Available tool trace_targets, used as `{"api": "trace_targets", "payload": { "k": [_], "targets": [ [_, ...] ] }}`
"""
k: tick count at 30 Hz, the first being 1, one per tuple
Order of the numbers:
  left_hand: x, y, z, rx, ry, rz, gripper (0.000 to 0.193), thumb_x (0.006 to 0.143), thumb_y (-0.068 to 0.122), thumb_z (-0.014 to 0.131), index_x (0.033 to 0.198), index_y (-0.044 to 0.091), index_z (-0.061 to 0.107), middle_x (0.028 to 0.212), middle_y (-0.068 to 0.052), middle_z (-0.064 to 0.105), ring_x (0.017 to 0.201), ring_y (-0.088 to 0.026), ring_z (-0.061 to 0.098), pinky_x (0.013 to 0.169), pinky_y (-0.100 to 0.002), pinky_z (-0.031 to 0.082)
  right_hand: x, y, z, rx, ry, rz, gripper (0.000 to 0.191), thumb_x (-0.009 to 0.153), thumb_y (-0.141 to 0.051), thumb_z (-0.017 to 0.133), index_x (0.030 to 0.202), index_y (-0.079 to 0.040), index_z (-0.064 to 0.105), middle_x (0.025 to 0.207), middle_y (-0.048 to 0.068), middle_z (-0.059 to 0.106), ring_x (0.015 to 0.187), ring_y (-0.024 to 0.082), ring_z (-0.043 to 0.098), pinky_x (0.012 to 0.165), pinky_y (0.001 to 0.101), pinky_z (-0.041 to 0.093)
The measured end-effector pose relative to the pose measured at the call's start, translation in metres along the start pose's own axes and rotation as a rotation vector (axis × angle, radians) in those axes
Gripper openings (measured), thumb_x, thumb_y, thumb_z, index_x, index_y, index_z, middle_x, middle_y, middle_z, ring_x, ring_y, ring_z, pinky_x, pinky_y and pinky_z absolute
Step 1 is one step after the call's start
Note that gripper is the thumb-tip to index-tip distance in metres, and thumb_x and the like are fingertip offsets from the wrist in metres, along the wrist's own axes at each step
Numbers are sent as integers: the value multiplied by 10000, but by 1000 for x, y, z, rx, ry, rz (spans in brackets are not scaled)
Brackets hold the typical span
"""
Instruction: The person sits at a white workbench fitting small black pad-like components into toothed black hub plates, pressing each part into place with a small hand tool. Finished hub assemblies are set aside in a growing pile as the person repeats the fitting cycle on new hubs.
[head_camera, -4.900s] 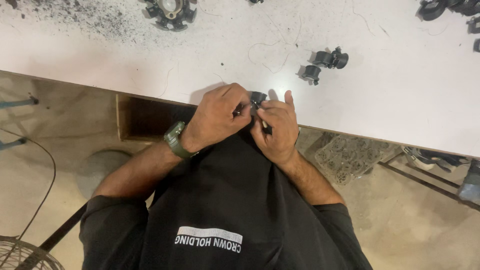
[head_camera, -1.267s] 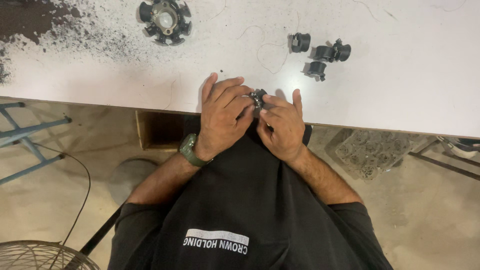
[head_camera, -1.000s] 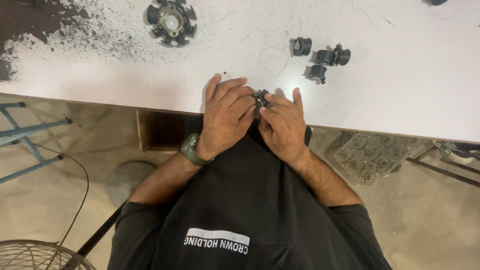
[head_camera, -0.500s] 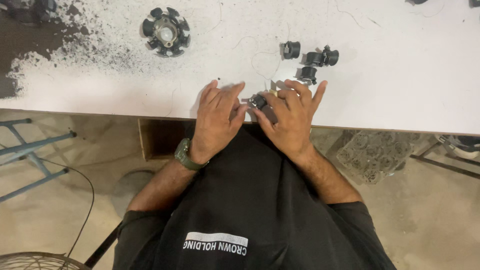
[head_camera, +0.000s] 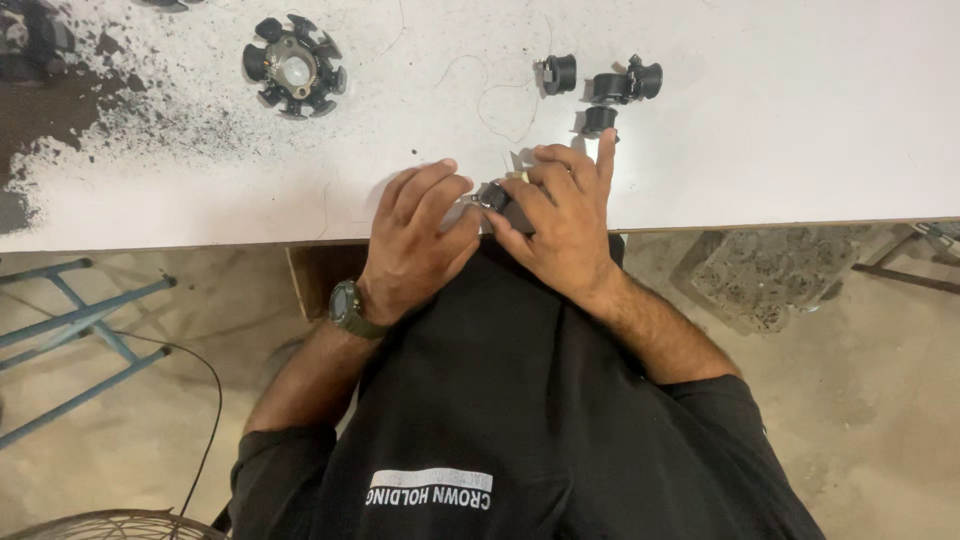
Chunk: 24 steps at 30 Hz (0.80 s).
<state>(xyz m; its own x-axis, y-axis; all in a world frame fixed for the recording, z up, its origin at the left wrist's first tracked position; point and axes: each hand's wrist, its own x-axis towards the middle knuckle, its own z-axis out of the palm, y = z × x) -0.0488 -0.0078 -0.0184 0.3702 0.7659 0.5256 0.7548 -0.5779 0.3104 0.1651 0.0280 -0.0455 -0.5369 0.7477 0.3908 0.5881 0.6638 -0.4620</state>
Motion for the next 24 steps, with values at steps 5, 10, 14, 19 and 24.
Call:
{"api": "trace_targets", "payload": {
  "k": [5,10,14,19,24],
  "targets": [
    [-6,5,-1,-153,-31,-256,173,827,44,778,959,79,671,1148,-74,619,1052,-272,609,878,-427,511,-4,-10,5,-8,-57,-61,390,879,-257,894,1173,-61,728,1140,89,582,1314,318,492,1248,708,70],
    [-8,5,-4,-370,-32,-475,111,854,-2,719,900,61,640,870,-59,638,684,-204,613,609,-356,498,-5,-10,3,-4,-41,-6,387,877,-273,903,1165,-75,736,1129,79,574,1316,313,487,1258,696,72],
    [-14,3,-2,-350,-38,-491,131,850,-4,723,844,60,608,753,-59,620,623,-211,592,554,-361,461,-14,-13,8,80,122,-48,372,848,-166,868,1167,-52,715,1052,110,564,1206,338,562,1237,665,145],
    [-27,-4,-8,-440,-5,-498,138,847,-7,715,867,50,591,784,-74,630,671,-240,612,598,-376,485,-26,-32,35,338,190,-146,342,893,99,747,1145,-53,574,1018,93,640,1159,333,668,1276,599,255],
    [-35,-8,-15,-454,51,-473,157,822,-24,713,904,45,597,832,-81,646,741,-270,643,648,-387,515,-26,-40,51,255,154,-133,392,832,127,744,1136,-59,581,942,109,644,1133,327,674,1256,589,292]
  ]
}}
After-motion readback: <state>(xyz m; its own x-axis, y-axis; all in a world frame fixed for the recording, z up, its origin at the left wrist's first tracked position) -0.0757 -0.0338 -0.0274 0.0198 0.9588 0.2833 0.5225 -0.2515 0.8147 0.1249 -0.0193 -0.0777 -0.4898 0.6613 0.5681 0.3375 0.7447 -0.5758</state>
